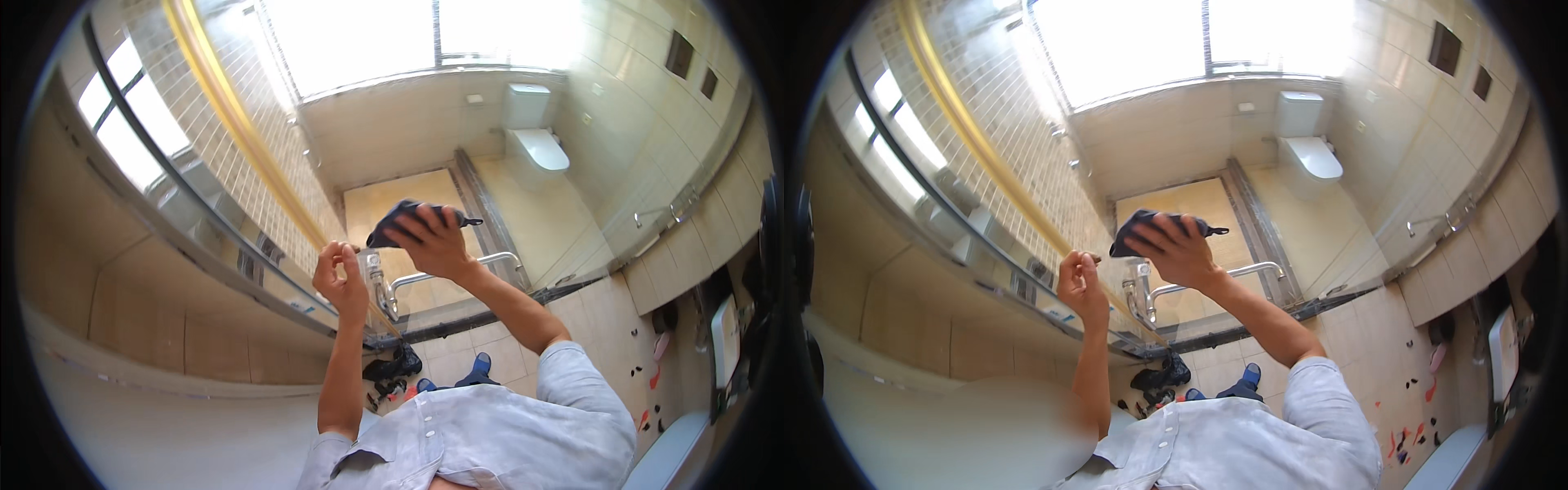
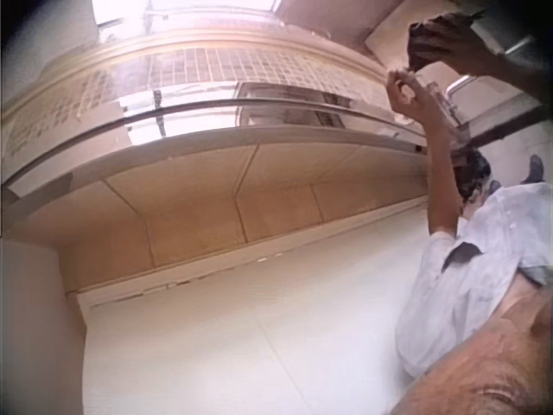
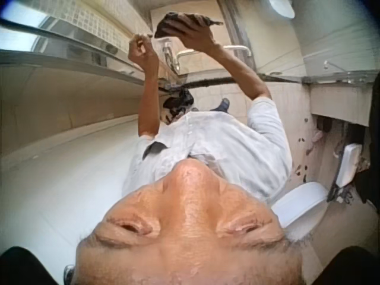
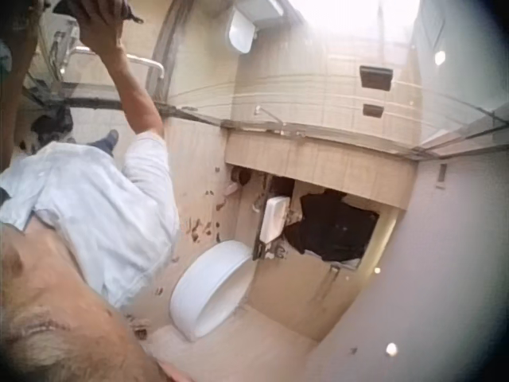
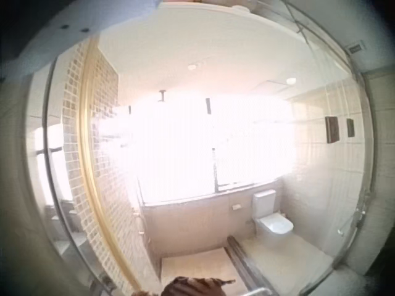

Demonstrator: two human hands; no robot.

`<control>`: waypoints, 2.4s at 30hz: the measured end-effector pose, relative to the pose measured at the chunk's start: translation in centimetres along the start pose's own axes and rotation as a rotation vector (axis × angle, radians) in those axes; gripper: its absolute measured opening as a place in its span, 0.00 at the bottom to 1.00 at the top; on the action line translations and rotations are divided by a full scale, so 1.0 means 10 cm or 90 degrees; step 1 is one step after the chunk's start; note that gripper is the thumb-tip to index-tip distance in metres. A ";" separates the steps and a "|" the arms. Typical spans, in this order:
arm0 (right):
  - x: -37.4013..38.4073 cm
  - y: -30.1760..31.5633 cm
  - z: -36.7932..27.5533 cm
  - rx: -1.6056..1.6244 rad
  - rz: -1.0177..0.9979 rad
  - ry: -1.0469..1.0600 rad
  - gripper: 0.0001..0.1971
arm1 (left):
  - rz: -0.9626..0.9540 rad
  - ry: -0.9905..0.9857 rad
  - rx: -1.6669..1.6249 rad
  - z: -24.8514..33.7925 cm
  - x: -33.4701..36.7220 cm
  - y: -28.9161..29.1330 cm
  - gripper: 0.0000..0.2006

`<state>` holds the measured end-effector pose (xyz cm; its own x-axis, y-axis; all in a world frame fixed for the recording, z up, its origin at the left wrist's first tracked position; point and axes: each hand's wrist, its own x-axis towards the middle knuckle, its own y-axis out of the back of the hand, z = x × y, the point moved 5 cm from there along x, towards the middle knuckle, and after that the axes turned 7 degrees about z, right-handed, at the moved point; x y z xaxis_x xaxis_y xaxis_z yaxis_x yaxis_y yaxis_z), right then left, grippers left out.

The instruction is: The person cleans a glass shower door using a dark cloth. They wet the cloth at the sink, wring it out, and wipe the glass surface in broad strokes, then return to the sink to rinse and wring the cloth again before resuming wiping.

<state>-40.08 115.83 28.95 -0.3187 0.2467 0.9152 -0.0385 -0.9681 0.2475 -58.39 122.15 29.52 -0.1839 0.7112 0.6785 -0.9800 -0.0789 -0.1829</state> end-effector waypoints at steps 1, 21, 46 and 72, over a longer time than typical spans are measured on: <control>-0.02 0.05 0.17 -0.010 0.011 -0.077 0.21 | -0.011 -0.012 -0.017 0.06 0.04 -0.04 0.08; 1.52 0.79 1.53 -0.145 0.149 -0.263 0.36 | -0.030 -0.600 0.022 1.11 0.55 -1.34 0.06; 0.26 0.73 1.50 -0.161 0.228 -0.447 0.29 | 0.007 -0.658 0.103 1.07 0.49 -1.45 0.02; 0.22 0.55 1.30 -0.129 0.224 -0.350 0.26 | -0.085 -0.468 0.044 1.21 0.53 -1.39 0.10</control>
<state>-28.71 111.59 36.45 0.1808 -0.1498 0.9720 -0.2143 -0.9706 -0.1097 -46.70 118.56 44.29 -0.0437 0.0700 0.9966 -0.9956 -0.0860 -0.0376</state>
